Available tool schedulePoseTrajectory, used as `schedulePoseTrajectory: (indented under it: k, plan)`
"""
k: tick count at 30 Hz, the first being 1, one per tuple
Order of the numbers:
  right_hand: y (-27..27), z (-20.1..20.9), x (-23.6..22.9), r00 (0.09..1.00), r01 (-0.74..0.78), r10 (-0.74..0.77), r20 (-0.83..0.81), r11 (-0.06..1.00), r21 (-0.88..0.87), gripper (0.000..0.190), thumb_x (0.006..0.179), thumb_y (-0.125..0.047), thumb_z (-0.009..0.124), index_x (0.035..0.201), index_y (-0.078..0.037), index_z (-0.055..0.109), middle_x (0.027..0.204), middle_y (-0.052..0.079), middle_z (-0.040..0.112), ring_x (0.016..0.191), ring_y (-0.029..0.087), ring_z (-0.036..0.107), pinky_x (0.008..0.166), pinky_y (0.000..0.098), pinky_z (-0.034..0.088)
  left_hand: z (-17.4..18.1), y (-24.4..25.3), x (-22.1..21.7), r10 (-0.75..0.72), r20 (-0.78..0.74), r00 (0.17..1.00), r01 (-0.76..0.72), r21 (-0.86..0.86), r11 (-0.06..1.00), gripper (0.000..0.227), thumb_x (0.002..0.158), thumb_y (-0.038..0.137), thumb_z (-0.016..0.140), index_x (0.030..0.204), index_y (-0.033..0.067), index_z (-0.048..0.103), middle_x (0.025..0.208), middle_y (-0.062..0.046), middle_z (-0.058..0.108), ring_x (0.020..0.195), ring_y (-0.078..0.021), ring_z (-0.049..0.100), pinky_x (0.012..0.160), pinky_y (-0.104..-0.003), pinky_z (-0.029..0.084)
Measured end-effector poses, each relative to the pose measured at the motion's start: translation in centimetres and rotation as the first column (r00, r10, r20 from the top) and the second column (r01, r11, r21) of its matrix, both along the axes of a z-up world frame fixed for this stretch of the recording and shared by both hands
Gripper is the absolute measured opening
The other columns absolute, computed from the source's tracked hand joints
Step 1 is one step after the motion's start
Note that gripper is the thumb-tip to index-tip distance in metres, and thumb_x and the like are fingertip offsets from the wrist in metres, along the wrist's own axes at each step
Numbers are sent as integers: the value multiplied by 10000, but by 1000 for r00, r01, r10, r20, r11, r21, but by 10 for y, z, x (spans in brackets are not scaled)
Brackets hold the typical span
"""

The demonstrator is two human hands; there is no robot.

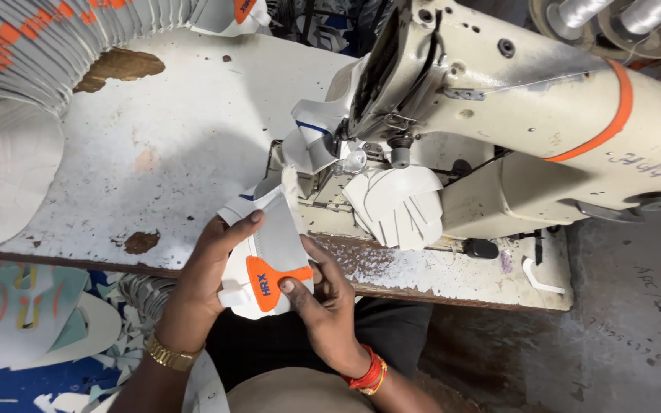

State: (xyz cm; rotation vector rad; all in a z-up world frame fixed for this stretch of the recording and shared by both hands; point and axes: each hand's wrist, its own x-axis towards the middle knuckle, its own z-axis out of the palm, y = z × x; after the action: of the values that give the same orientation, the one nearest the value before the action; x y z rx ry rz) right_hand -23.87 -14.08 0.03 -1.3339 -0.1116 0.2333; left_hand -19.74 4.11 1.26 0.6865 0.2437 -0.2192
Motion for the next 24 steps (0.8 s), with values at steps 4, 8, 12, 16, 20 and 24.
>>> schedulePoseTrajectory:
  k: [4,8,12,16,20,24]
  plan:
    - [-11,-4,4,996,91,-91,-15,996,13,628,956,-52,703,1515,53,437,1254,152,710,1096,149,672,942,306,555,16,-17,24,16,53,998,-25,185,982,428,882,102,743,1261,-59,625,1073,-123,719,943,-189,692,805,-332,557]
    - [-30,-3,31,985,171,-171,-29,985,-16,628,918,-28,685,1492,54,443,1326,103,681,1161,128,659,997,289,533,1,-47,52,41,136,990,-75,251,965,450,836,80,743,1250,-31,608,1056,-97,725,920,-173,704,785,-319,578]
    - [-52,-12,57,983,163,-154,-101,983,86,615,902,-2,675,1477,50,462,1258,97,709,1137,142,681,1004,314,541,-20,-71,76,57,186,981,-105,257,961,432,866,99,729,1255,-21,586,1085,-95,717,955,-169,705,814,-332,576]
    - [-51,-15,66,980,156,-148,-132,986,50,623,964,28,669,1550,13,456,1100,117,727,934,153,627,822,293,488,-36,-68,97,15,236,972,-126,467,875,420,897,117,727,1270,-37,613,1160,-125,710,1053,-181,670,916,-333,541]
    - [-36,-29,62,990,136,-134,-29,990,46,648,989,40,655,1585,2,402,1065,113,732,865,135,618,770,261,505,-66,-51,128,-62,314,947,-56,352,934,558,822,97,760,1311,28,501,1198,-95,653,1123,-170,641,957,-323,539]
    - [-6,0,69,987,148,-140,-74,983,109,613,953,12,615,1502,-33,345,1066,104,749,949,149,707,835,312,604,-54,-31,149,-230,286,930,58,505,861,512,830,102,756,1287,11,544,1176,-97,696,1111,-184,670,958,-327,553]
